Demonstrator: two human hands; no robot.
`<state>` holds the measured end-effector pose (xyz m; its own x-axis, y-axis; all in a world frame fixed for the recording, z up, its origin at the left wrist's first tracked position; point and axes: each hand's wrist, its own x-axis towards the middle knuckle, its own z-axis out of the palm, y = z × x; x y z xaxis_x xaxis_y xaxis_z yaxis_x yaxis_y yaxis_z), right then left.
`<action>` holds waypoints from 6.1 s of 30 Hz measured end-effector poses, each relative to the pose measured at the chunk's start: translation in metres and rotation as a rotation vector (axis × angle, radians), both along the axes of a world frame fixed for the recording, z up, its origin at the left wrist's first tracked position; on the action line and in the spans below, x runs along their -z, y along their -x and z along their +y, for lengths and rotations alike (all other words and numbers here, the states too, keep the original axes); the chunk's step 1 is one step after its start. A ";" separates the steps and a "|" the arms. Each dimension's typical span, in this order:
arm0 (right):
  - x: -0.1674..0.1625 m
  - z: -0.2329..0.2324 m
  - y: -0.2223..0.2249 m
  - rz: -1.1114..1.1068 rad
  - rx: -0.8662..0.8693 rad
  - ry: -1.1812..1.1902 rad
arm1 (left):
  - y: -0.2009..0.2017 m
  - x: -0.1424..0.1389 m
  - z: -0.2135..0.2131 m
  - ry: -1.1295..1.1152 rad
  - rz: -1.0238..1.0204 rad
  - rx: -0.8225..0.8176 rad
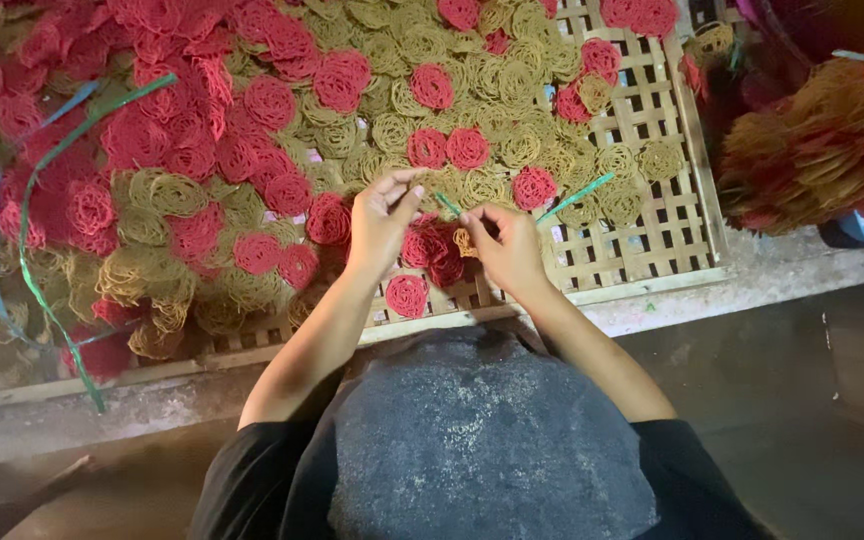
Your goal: The person picks up dried noodle rosettes one at a time from a bamboo tray and threads them onto a green stick, building a stack of rosettes along the stick. They occasionally reach across the tray to gather more rosettes and continue threading.
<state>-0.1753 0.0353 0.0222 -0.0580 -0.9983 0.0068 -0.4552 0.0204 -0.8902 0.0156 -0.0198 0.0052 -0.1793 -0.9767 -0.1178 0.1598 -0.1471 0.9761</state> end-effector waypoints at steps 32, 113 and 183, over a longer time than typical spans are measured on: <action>-0.016 0.008 0.004 0.240 -0.066 0.331 | 0.023 -0.001 0.016 0.073 0.006 0.128; 0.013 -0.014 -0.006 -0.382 0.089 -0.129 | 0.013 0.003 0.012 0.208 -0.137 -0.098; 0.024 -0.004 -0.007 -0.392 0.022 -0.050 | 0.011 0.030 0.023 -0.207 0.395 -0.013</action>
